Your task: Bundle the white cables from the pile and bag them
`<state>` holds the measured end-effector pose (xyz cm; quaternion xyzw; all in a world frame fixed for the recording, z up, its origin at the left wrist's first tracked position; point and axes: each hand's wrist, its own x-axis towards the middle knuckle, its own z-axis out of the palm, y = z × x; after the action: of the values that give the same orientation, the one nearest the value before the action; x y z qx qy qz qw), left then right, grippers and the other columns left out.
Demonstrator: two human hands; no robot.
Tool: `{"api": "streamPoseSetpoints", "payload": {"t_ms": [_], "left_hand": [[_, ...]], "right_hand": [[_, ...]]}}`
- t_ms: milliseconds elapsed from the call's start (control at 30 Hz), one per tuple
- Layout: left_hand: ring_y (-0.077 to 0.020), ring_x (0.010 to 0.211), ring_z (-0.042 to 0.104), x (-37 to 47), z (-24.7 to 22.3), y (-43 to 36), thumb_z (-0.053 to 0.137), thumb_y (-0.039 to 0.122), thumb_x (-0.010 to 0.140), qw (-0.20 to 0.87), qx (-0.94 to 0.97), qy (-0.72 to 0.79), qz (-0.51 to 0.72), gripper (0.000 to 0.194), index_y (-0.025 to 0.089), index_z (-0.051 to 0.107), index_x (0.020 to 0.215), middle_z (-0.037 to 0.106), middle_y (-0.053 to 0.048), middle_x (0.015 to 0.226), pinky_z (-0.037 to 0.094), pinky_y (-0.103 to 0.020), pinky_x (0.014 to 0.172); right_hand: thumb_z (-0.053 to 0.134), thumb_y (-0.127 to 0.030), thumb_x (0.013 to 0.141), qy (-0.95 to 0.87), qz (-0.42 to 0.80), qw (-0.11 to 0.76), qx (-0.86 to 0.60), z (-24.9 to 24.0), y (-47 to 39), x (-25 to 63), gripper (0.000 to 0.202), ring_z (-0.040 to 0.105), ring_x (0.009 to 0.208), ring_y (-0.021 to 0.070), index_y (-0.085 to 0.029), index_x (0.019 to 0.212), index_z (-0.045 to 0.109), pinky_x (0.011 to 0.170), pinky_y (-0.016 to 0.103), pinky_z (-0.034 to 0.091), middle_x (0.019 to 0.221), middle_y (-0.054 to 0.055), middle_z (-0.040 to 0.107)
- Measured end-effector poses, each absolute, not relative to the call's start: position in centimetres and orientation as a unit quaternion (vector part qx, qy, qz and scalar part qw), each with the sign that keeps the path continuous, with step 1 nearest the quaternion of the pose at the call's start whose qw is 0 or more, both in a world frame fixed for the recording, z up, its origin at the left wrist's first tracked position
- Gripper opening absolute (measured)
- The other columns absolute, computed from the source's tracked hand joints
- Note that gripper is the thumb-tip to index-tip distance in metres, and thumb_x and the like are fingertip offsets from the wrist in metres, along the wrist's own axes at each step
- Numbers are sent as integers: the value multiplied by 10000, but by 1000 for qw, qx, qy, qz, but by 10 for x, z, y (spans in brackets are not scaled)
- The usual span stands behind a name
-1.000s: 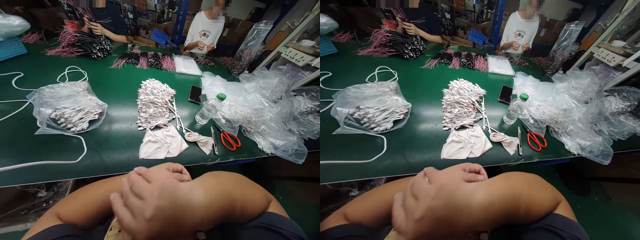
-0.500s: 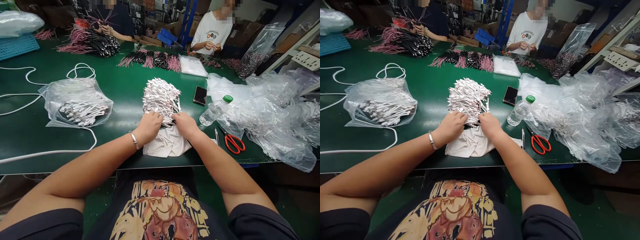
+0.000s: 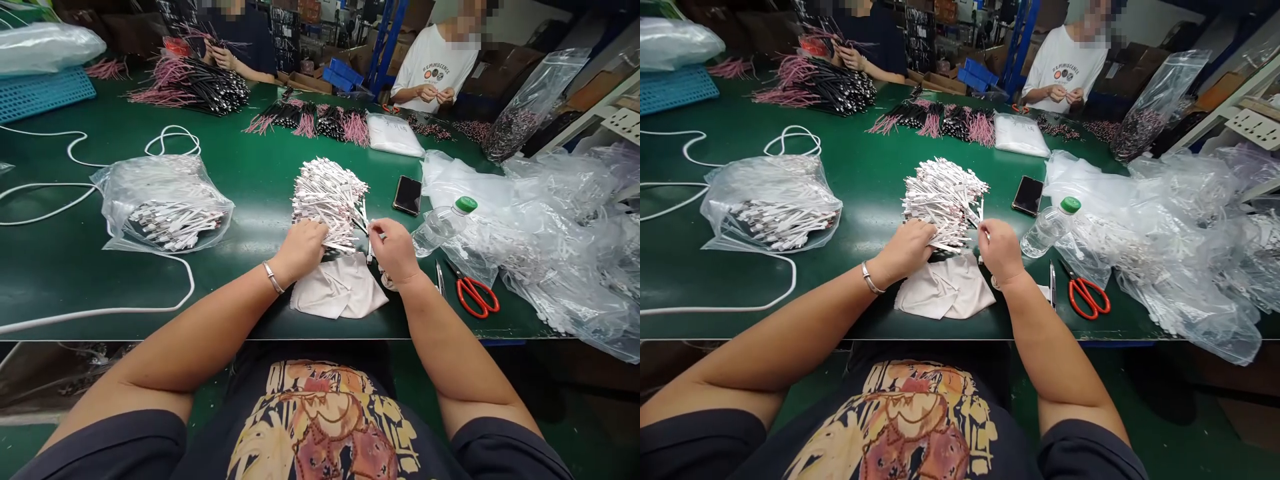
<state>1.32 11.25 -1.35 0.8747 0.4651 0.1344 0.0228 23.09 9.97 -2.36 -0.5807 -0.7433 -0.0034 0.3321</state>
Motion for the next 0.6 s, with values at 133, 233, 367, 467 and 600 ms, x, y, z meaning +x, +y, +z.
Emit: {"api": "streamPoseSetpoints", "payload": {"t_ms": [133, 233, 367, 467, 600], "left_hand": [[-242, 857, 579, 7, -13, 116, 527, 267, 828, 89, 865, 470, 151, 187, 168, 552, 985, 654, -94, 900, 398, -326, 717], [-226, 847, 593, 4, -14, 117, 619, 332, 764, 136, 860, 464, 164, 218, 181, 589, 919, 670, -76, 924, 404, -293, 696], [-197, 753, 588, 2, -11, 117, 558, 312, 805, 177, 849, 461, 187, 147, 179, 616, 780, 668, -59, 811, 398, -271, 644], [-184, 745, 577, 0, -3, 114, 427, 311, 888, 185, 838, 464, 221, 230, 170, 606, 852, 660, -65, 835, 393, -266, 634], [-172, 751, 555, -2, 7, 111, 378, 379, 920, 211, 804, 458, 316, 291, 167, 577, 943, 640, -50, 850, 389, -260, 647]], "right_hand": [[489, -298, 849, -678, 126, 441, -575, -17, 97, 225, 156, 571, 700, 164, -175, 836, 584, 704, 298, 445, 767, 36, 630], [532, -334, 814, -645, 225, 439, -584, -14, 94, 222, 179, 574, 650, 157, -168, 826, 597, 633, 287, 446, 729, 27, 621], [557, -329, 788, -660, 256, 337, -621, -12, 85, 220, 169, 572, 609, 164, -173, 809, 617, 595, 291, 426, 680, 23, 631], [536, -317, 807, -692, 181, 339, -611, -11, 77, 212, 171, 576, 660, 171, -180, 836, 634, 648, 306, 424, 729, 33, 653], [512, -323, 822, -693, 254, 355, -574, -12, 74, 194, 190, 583, 638, 162, -178, 824, 635, 631, 288, 432, 704, 27, 651]]}}
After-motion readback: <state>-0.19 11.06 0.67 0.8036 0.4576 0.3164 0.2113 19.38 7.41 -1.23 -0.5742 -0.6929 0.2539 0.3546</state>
